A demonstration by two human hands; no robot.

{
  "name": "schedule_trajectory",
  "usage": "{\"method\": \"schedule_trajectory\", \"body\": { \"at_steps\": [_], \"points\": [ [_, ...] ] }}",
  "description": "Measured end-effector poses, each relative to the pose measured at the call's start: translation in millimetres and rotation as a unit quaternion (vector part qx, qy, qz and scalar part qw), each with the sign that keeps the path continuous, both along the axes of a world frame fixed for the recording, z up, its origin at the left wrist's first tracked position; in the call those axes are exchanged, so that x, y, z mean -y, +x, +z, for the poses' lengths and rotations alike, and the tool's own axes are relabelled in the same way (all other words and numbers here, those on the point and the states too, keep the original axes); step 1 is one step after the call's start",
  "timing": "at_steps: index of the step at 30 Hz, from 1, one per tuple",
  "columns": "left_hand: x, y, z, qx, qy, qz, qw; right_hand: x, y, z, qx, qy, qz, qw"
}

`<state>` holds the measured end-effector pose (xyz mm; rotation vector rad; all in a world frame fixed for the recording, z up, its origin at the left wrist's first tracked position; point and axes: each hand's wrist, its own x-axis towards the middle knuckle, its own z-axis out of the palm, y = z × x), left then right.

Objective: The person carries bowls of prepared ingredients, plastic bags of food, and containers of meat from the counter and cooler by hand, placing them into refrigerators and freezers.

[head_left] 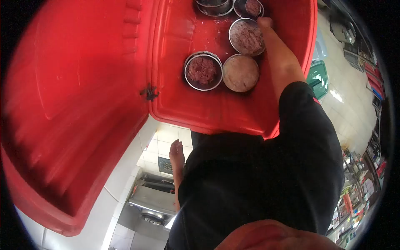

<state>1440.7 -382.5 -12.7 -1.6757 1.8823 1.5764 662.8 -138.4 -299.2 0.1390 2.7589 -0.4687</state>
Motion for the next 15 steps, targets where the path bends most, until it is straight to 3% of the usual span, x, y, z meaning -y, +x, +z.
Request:
{"method": "schedule_trajectory", "body": {
  "at_steps": [2,4,8,9,11,13,15],
  "points": [
    [-1,1,9,0.027,-0.029,-0.045,0.998,8,-1,-7,0.015,0.019,0.013,1.0],
    [1,21,-6,-0.002,-0.001,0.022,1.0,36,30,64,0.045,-0.039,-0.039,0.998],
    [2,36,-11,0.041,-0.001,0.01,0.999,45,20,42,0.001,-0.072,-0.084,0.994],
    [3,53,-24,0.034,0.034,0.061,0.997,40,25,43,0.044,-0.103,-0.086,0.99],
    [2,61,-20,0.047,0.027,0.034,0.998,41,36,54,0.09,-0.178,-0.163,0.966],
    [12,61,-26,0.049,0.018,-0.004,0.999,59,41,83,0.094,-0.259,-0.313,0.909],
    [19,39,-13,0.06,0.019,-0.004,0.998,51,28,82,0.132,-0.228,-0.288,0.921]
  ]
}}
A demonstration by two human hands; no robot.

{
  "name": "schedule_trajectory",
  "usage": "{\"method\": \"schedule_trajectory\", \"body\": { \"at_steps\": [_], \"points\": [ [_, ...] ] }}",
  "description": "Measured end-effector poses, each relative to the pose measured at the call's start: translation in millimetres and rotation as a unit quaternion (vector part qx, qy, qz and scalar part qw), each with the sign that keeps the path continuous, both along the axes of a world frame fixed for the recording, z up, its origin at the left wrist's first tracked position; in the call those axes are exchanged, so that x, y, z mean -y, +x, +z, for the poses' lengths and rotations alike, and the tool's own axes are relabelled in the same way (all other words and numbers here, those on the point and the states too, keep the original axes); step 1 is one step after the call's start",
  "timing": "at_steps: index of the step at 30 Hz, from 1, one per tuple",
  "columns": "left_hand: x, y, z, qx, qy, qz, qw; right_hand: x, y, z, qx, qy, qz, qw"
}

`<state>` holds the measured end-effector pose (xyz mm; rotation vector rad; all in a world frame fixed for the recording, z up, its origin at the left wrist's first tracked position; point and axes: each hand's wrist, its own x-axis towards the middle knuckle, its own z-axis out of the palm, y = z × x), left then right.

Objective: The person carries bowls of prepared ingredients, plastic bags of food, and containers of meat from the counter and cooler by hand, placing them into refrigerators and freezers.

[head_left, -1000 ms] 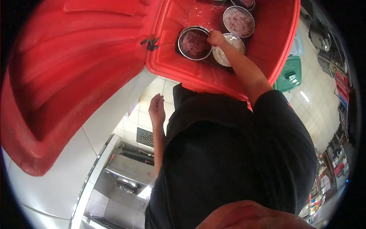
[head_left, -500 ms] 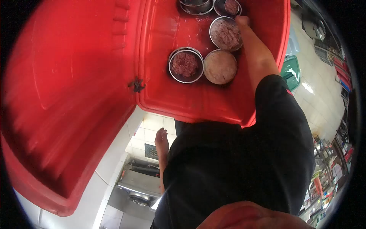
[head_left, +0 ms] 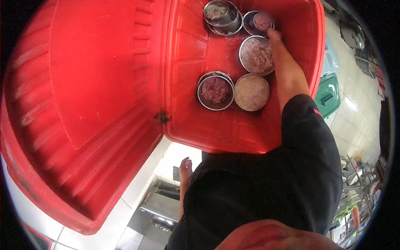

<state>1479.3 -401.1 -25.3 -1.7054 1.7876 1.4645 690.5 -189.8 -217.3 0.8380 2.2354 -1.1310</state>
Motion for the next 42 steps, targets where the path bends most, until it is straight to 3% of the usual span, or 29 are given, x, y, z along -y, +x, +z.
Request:
{"method": "schedule_trajectory", "body": {
  "at_steps": [1,4,5,8,11,14,16,20,25,28,29,30,32,33,34,37,40,42],
  "points": [
    [3,-3,3,0.05,-0.022,-0.039,0.998,-5,-8,-20,-0.023,0.028,-0.012,0.999],
    [8,-1,-9,-0.04,-0.007,0.076,0.996,-11,-20,-45,-0.092,0.095,-0.033,0.991],
    [10,-1,-17,-0.037,-0.025,0.04,0.998,-14,-17,-44,-0.121,0.092,-0.034,0.988],
    [0,-16,7,0.01,-0.026,-0.027,0.999,-3,5,12,-0.149,0.145,0.026,0.978],
    [-8,-6,10,0.001,-0.005,-0.001,1.0,-13,2,28,-0.171,0.145,0.045,0.974],
    [-8,17,-24,-0.02,-0.027,-0.02,0.999,-23,-30,-14,-0.165,0.097,0.028,0.981],
    [-10,7,-24,-0.035,-0.02,-0.018,0.999,5,-2,56,-0.197,-0.098,-0.119,0.968],
    [-17,21,-36,-0.059,-0.053,-0.031,0.996,5,2,78,-0.224,-0.202,-0.077,0.95],
    [-15,2,-37,-0.083,-0.049,-0.011,0.995,26,41,149,-0.256,-0.172,0.035,0.951],
    [-35,3,-53,-0.078,-0.022,0.008,0.997,4,80,141,-0.199,-0.234,0.089,0.947],
    [-34,-5,-48,-0.063,-0.028,-0.01,0.998,-9,80,111,-0.199,-0.184,0.162,0.949],
    [-31,-9,-46,-0.049,-0.034,-0.028,0.998,4,106,116,-0.214,-0.146,0.191,0.947],
    [-30,-3,-60,-0.078,-0.051,-0.013,0.996,37,163,146,-0.161,-0.189,0.193,0.949],
    [-28,-2,-61,-0.08,-0.047,-0.008,0.996,59,205,187,-0.147,-0.208,0.192,0.948],
    [-26,-1,-62,-0.081,-0.045,-0.005,0.996,48,207,138,-0.135,-0.232,0.21,0.94],
    [-29,8,-68,-0.07,-0.044,0.002,0.997,61,259,150,-0.072,-0.185,0.29,0.936],
    [-38,15,-67,-0.069,-0.045,0.028,0.996,62,286,102,-0.018,-0.226,0.293,0.929],
    [-41,24,-69,-0.063,-0.032,0.047,0.996,59,296,66,-0.016,-0.173,0.33,0.928]
  ]
}}
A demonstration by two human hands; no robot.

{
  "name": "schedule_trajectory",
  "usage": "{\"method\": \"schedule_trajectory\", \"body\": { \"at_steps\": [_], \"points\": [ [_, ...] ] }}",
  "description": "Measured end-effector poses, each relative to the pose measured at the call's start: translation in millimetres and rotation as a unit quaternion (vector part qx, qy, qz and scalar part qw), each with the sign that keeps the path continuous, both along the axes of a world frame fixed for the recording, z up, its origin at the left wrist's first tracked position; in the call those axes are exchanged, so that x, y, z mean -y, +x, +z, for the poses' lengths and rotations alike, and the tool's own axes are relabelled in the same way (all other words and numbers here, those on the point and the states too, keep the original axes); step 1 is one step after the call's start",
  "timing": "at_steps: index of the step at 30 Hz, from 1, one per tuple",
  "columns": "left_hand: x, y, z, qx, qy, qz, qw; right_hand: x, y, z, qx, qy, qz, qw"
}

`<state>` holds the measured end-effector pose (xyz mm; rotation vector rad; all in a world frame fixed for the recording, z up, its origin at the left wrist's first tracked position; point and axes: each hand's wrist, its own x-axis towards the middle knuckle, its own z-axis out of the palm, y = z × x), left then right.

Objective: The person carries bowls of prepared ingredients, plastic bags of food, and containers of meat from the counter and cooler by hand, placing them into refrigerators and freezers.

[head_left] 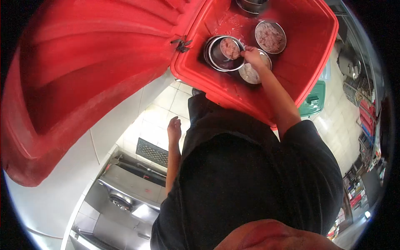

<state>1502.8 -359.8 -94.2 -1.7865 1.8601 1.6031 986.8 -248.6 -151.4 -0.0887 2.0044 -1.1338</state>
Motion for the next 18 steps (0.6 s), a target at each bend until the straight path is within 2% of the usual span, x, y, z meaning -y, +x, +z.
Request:
{"method": "schedule_trajectory", "body": {
  "at_steps": [4,5,8,9,10,12,15,18],
  "points": [
    [-12,32,-7,-0.025,0.003,0.027,0.999,-7,18,-61,-0.054,0.05,0.015,0.997],
    [-16,37,-1,-0.027,0.03,0.064,0.997,-8,17,-75,-0.097,0.089,0.062,0.989],
    [-34,58,-17,-0.065,0.046,0.113,0.99,3,1,-25,-0.088,0.151,0.218,0.96],
    [-37,68,-19,-0.07,0.042,0.113,0.99,4,-8,-10,-0.042,0.139,0.232,0.962],
    [-39,79,-24,-0.06,0.042,0.109,0.991,-6,-17,-20,-0.132,0.086,0.202,0.967],
    [-42,97,-28,-0.041,0.041,0.101,0.993,-18,-40,-42,-0.307,-0.023,0.134,0.942],
    [-46,101,-16,-0.025,0.062,0.116,0.991,2,-59,-20,-0.181,0.06,0.176,0.966],
    [-51,113,-15,-0.019,0.007,0.035,0.999,-3,-82,-126,-0.199,0.063,0.318,0.925]
  ]
}}
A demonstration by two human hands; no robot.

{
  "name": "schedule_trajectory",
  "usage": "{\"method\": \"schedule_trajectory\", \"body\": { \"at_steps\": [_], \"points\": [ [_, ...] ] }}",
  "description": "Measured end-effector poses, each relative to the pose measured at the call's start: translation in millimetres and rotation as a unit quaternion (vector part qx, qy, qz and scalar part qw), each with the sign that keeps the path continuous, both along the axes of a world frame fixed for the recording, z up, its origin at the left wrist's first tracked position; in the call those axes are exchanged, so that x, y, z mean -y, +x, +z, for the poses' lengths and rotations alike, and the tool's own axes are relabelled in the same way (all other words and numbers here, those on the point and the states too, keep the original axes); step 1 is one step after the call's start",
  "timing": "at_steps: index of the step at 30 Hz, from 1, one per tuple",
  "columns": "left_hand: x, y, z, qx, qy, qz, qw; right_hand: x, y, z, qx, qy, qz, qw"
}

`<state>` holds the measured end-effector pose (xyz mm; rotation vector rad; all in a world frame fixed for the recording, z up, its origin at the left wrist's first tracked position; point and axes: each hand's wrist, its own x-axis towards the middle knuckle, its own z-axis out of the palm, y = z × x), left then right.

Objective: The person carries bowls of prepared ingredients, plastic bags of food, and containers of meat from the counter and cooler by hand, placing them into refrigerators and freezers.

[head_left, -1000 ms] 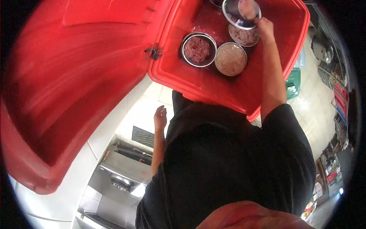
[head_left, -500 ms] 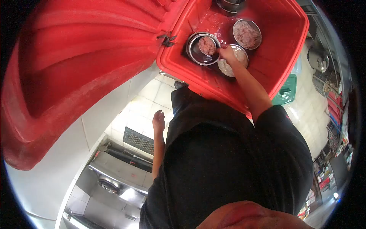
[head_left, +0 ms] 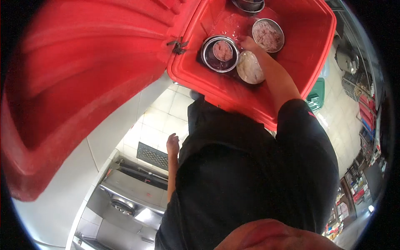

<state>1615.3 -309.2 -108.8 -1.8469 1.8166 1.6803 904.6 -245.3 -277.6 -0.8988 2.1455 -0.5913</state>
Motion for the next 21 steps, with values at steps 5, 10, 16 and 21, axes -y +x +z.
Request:
{"method": "schedule_trajectory", "body": {
  "at_steps": [5,10,16,21],
  "points": [
    [37,-55,54,0.068,0.012,0.019,0.997,44,14,88,0.046,0.025,0.124,0.991],
    [44,-96,67,0.038,0.003,0.016,0.999,68,25,119,0.251,0.17,0.028,0.952],
    [47,-116,74,0.032,0.001,-0.025,0.999,35,20,-10,0.359,0.164,0.012,0.919],
    [53,-135,87,0.058,-0.007,-0.046,0.997,39,36,71,0.26,0.134,-0.013,0.956]
  ]
}}
